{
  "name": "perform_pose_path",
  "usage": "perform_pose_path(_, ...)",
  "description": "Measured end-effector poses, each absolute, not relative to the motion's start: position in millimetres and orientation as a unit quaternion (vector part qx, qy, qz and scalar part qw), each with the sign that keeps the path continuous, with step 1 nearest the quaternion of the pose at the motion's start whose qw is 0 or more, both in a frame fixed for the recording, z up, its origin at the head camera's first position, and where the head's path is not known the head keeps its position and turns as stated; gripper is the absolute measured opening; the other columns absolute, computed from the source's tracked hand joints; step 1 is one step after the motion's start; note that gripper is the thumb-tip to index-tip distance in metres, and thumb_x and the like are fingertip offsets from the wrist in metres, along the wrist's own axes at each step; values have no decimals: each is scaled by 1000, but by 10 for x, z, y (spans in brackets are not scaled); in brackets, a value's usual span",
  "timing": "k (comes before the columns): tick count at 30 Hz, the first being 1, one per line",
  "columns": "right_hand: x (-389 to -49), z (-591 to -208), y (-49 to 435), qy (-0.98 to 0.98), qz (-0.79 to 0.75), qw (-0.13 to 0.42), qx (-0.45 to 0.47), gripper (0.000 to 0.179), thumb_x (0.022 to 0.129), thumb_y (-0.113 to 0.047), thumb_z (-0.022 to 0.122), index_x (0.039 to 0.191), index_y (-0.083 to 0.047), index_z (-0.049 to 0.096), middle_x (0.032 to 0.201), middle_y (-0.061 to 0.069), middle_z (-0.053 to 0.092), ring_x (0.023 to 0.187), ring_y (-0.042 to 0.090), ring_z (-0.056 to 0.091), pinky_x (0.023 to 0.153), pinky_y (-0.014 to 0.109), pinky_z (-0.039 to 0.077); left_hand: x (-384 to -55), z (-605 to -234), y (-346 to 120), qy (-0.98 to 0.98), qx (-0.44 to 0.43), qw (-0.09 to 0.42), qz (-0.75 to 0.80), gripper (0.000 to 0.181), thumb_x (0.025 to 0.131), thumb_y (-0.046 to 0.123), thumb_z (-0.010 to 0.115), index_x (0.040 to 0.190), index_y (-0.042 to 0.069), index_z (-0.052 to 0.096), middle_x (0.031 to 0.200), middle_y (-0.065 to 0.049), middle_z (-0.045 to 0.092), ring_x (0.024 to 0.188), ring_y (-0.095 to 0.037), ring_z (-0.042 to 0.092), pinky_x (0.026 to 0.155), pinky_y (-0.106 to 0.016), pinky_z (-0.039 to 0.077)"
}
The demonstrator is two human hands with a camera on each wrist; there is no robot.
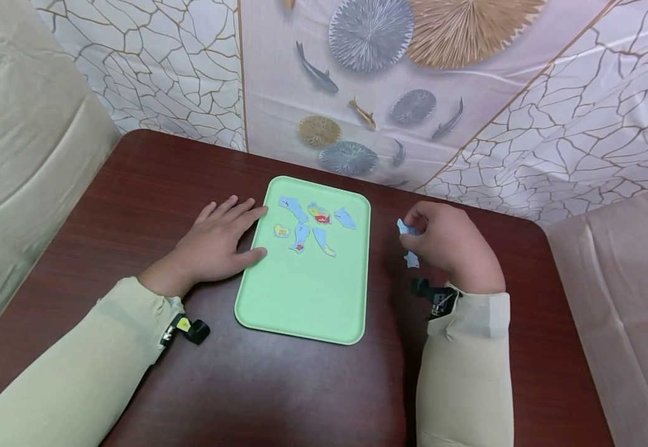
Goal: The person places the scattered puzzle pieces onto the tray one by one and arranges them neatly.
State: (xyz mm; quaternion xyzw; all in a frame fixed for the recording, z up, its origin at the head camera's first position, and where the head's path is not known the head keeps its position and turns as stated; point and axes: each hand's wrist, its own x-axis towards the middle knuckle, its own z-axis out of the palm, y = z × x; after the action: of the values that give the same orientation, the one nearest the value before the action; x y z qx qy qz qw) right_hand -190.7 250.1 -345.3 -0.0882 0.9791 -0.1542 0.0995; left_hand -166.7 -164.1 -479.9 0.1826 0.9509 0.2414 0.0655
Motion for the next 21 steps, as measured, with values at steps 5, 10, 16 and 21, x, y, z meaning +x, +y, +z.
perform_pose_path(5, -1879, -3426, 2408, 975, -179, 86, -95, 16, 101, -24, 77, 112, -13, 75, 113, 9, 78, 104, 29, 70, 96, 49, 57, -1662, -4789, -1643, 950, 182, 66, 243, 84, 109, 61, 63, 180, 29, 32, 188, -13, 27, 176, -44, 14, 138, -72, 9)
perform_pose_path(10, -1886, -3465, 2300, 971, -200, 72, -109, 15, 100, -22, 78, 112, -13, 77, 111, 8, 79, 101, 26, 72, 96, 47, 57, -1661, -4791, -1643, 950, 183, 64, 245, 84, 109, 60, 64, 180, 28, 33, 187, -13, 27, 176, -44, 14, 138, -72, 10)
perform_pose_path(16, -1918, -3550, 2198, 970, -201, 59, -121, 14, 99, -20, 81, 110, -13, 77, 111, 9, 79, 106, 26, 73, 96, 48, 60, -1663, -4798, -1641, 949, 187, 61, 246, 83, 109, 60, 64, 179, 28, 33, 187, -13, 28, 176, -44, 15, 138, -73, 10)
perform_pose_path(21, -1947, -3619, 2129, 971, -195, 56, -127, 16, 99, -21, 83, 112, -12, 78, 113, 9, 78, 108, 29, 72, 96, 50, 61, -1666, -4809, -1639, 949, 188, 60, 245, 83, 109, 61, 64, 179, 29, 33, 187, -13, 29, 176, -44, 15, 138, -73, 11)
